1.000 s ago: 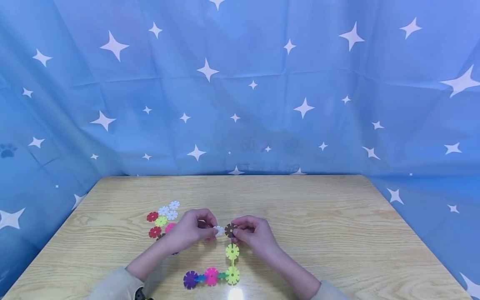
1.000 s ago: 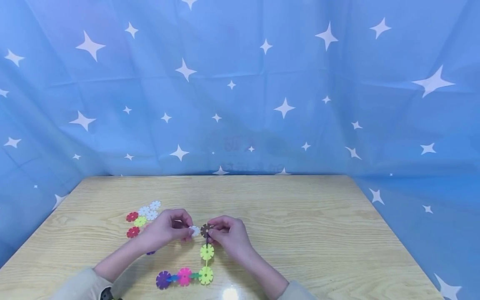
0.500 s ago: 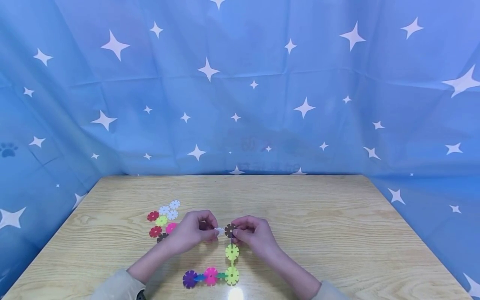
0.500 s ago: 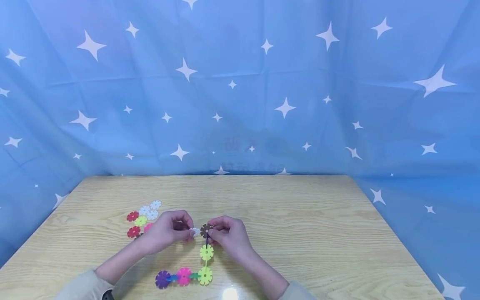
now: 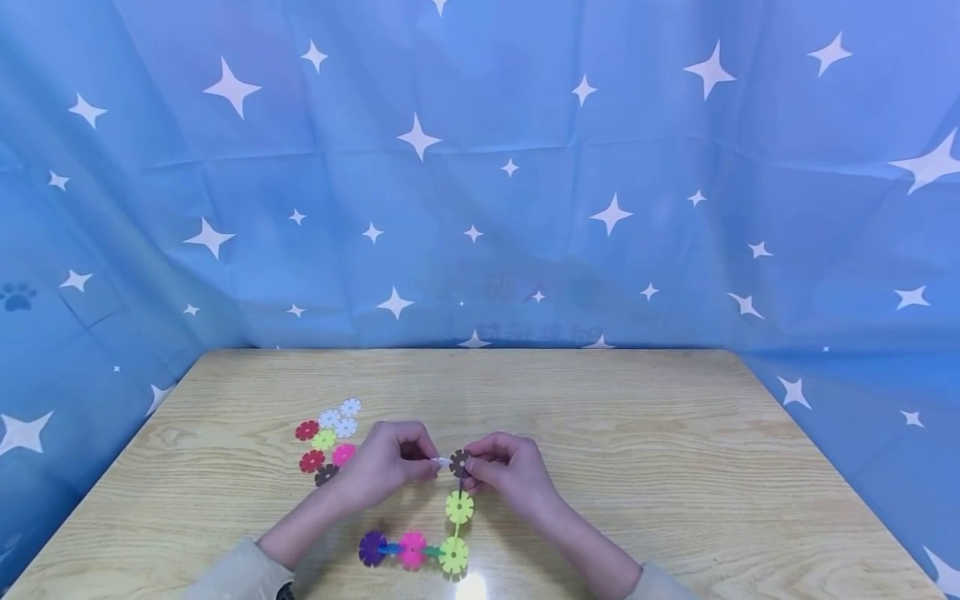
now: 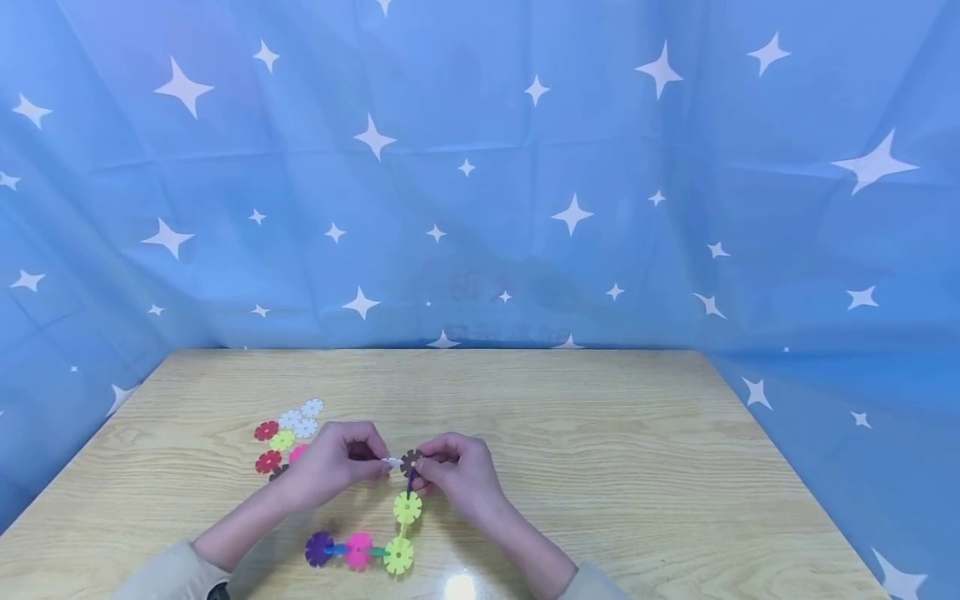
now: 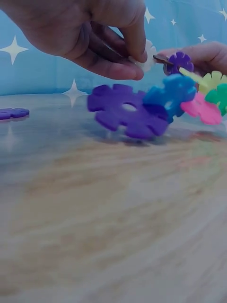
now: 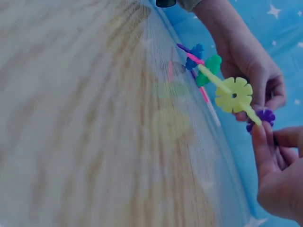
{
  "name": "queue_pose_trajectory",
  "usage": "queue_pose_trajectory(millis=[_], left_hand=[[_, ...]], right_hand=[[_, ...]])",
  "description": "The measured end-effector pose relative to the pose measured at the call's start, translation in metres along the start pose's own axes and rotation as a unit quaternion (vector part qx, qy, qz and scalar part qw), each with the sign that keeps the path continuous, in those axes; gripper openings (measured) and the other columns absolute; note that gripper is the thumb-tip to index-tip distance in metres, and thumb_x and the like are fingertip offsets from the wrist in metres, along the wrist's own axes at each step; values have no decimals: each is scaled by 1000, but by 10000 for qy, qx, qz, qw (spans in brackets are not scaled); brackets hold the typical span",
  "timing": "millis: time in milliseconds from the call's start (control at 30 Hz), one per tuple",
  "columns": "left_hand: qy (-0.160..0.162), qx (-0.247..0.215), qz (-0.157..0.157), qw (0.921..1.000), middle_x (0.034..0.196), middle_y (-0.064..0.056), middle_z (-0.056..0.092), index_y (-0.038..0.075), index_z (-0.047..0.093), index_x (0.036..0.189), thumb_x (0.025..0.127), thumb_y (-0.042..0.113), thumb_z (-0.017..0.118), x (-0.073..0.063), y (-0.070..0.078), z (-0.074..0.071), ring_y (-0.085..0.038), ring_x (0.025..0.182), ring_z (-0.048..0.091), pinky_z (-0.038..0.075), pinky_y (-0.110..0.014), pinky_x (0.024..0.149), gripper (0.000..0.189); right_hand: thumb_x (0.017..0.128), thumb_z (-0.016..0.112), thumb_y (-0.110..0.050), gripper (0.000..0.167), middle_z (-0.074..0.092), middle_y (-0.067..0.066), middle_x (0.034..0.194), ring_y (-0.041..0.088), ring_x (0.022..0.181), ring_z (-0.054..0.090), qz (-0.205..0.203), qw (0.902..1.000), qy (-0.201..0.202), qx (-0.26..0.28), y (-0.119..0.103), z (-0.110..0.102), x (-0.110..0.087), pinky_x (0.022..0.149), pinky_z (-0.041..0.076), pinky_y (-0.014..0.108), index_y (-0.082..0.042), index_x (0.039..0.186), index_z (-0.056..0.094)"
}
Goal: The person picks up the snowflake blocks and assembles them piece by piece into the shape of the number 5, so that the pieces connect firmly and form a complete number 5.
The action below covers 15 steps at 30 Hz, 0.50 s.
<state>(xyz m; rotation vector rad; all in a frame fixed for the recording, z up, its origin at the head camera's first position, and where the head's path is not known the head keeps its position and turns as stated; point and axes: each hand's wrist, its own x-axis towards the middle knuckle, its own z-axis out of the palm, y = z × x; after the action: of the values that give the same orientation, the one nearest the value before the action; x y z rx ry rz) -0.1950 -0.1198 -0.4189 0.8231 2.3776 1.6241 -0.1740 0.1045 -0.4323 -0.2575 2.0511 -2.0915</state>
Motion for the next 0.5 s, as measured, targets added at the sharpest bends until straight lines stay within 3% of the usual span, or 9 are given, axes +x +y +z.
queue_pose_trajectory(millis=[167, 500], left_hand=[[240, 278, 280, 9989, 80, -5, 71, 6, 72, 84, 82, -10, 76, 1, 2, 3, -16, 71, 68, 60, -28, 65, 16], [387, 386, 300, 9981, 81, -5, 70, 6, 72, 83, 83, -11, 75, -1, 5, 6, -16, 70, 66, 59, -27, 63, 18]], right_hand=[[90, 67, 6, 17, 73, 15, 91, 20, 76, 71, 33, 10000, 23, -29, -3, 1, -1, 75, 63, 35, 13, 106, 68], [91, 67, 7, 20, 72, 14, 92, 19, 75, 72, 190, 9994, 143, 260, -2, 5, -2, 76, 63, 35, 16, 108, 65]])
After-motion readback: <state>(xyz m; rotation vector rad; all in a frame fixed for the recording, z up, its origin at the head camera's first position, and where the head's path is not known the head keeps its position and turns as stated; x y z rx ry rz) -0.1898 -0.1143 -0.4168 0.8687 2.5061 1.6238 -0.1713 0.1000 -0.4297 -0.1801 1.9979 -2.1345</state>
